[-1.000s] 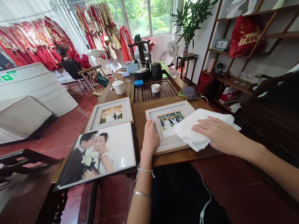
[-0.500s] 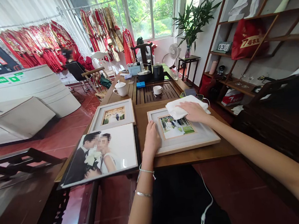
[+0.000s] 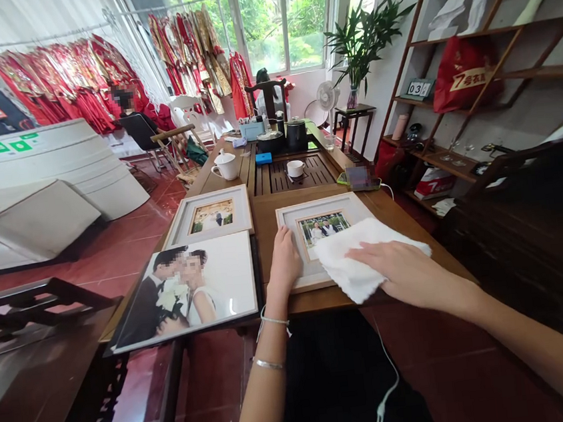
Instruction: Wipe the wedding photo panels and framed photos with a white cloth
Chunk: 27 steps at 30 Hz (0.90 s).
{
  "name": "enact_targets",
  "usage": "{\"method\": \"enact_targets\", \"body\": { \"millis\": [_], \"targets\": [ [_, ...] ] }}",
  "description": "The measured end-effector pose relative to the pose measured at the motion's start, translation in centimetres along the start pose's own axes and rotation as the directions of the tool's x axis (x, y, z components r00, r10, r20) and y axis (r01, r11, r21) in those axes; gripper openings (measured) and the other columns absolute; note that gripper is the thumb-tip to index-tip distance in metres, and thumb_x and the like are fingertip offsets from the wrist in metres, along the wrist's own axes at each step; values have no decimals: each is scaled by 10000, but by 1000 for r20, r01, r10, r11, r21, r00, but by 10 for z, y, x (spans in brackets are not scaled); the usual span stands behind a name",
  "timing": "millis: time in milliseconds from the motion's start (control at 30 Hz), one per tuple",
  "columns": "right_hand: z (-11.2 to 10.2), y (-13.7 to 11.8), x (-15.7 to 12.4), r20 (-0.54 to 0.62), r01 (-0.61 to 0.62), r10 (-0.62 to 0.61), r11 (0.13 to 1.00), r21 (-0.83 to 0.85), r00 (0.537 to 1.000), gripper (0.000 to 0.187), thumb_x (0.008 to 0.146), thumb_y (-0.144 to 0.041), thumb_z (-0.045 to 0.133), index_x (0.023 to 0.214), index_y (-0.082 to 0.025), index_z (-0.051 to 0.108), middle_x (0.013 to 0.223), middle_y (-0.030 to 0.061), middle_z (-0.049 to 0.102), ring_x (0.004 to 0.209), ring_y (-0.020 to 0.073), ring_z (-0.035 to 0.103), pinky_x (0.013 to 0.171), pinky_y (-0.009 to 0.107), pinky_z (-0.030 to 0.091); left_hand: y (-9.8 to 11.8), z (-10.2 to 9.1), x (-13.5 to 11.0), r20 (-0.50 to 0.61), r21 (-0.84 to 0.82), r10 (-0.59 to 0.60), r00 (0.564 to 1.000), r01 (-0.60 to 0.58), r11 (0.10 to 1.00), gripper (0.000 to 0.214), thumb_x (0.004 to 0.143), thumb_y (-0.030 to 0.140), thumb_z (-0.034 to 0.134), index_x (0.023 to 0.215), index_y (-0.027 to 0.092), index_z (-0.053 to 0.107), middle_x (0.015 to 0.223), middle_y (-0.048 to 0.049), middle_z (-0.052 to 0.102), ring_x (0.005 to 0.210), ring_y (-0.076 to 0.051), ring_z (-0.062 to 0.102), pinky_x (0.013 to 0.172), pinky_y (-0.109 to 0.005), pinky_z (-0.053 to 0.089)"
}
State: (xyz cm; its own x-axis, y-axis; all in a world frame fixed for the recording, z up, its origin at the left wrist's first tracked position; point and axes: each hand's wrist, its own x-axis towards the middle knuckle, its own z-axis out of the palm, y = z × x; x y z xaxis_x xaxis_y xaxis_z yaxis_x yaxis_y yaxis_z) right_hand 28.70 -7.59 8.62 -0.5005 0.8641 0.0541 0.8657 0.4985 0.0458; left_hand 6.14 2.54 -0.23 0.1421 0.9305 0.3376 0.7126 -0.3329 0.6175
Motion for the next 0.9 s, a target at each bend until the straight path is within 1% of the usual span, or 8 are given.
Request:
{"method": "enact_targets", "body": {
  "millis": [133, 200, 267, 333, 433, 600, 767, 900],
  "targets": [
    [-6, -2, -40, -33, -6, 6, 1000, -19, 999, 744, 590, -7, 416, 1284, -232, 560, 1241, 55, 645, 1108, 257, 612, 859, 401, 523, 2, -2, 0, 18, -4, -8, 1000, 8, 1000, 469, 819, 14, 341, 1247, 39, 529, 1433, -207, 439, 1401, -254, 313, 1173, -427, 264],
    [-2, 4, -43, -70, -32, 31, 999, -24, 997, 746, 577, -9, 420, 1280, -213, 562, 1248, 61, 641, 1141, 262, 591, 899, 412, 511, 2, -2, 1, 25, -7, -16, 1000, 16, 1000, 469, 814, 10, 349, 1245, 33, 532, 1433, -212, 437, 1401, -257, 312, 1173, -425, 264],
    [7, 14, -35, -105, -84, 81, 996, -25, 991, 721, 582, -12, 423, 1270, -176, 568, 1270, 80, 624, 1194, 273, 550, 962, 438, 476, 2, -2, 1, 23, -10, -17, 1000, 17, 1000, 473, 808, 6, 357, 1245, 40, 534, 1436, -206, 436, 1401, -258, 312, 1174, -427, 264],
    [19, 29, -20, -134, -137, 135, 991, -8, 982, 699, 596, -16, 424, 1269, -144, 564, 1307, 96, 594, 1248, 277, 499, 1021, 461, 426, 1, -1, 1, 21, -11, -11, 1000, 11, 1000, 479, 804, 3, 355, 1246, 50, 534, 1442, -198, 431, 1401, -257, 312, 1173, -434, 262],
    [33, 56, 12, -172, -163, 173, 984, 67, 970, 701, 621, -23, 424, 1309, -117, 519, 1358, 104, 549, 1301, 263, 437, 1079, 447, 360, -2, 1, 2, 17, -17, 3, 1000, -3, 1000, 486, 799, -1, 348, 1243, 52, 535, 1438, -202, 434, 1401, -259, 311, 1172, -450, 262],
    [36, 88, 74, -142, -259, 275, 958, 120, 951, 597, 702, -86, 456, 1293, -120, 531, 1307, 137, 585, 1261, 288, 472, 1025, 403, 396, -6, 5, 3, -21, -44, 28, 999, -29, 999, 487, 789, -3, 362, 1228, 90, 552, 1410, -175, 480, 1391, -254, 336, 1168, -458, 274],
    [30, 93, 129, -115, -296, 307, 950, 105, 945, 523, 749, -108, 431, 1260, -99, 543, 1215, 172, 629, 1148, 325, 547, 941, 427, 427, -8, 7, 2, -49, -67, 45, 998, -49, 997, 491, 785, -1, 370, 1223, 121, 556, 1399, -147, 501, 1387, -247, 344, 1165, -473, 278],
    [31, 78, 144, -76, -256, 261, 964, 72, 962, 570, 744, -95, 447, 1312, -96, 502, 1282, 188, 583, 1252, 376, 440, 995, 536, 339, -7, 6, 2, -33, -57, 29, 999, -31, 998, 490, 783, -4, 366, 1224, 98, 555, 1413, -166, 479, 1392, -255, 335, 1166, -469, 276]
  ]
}}
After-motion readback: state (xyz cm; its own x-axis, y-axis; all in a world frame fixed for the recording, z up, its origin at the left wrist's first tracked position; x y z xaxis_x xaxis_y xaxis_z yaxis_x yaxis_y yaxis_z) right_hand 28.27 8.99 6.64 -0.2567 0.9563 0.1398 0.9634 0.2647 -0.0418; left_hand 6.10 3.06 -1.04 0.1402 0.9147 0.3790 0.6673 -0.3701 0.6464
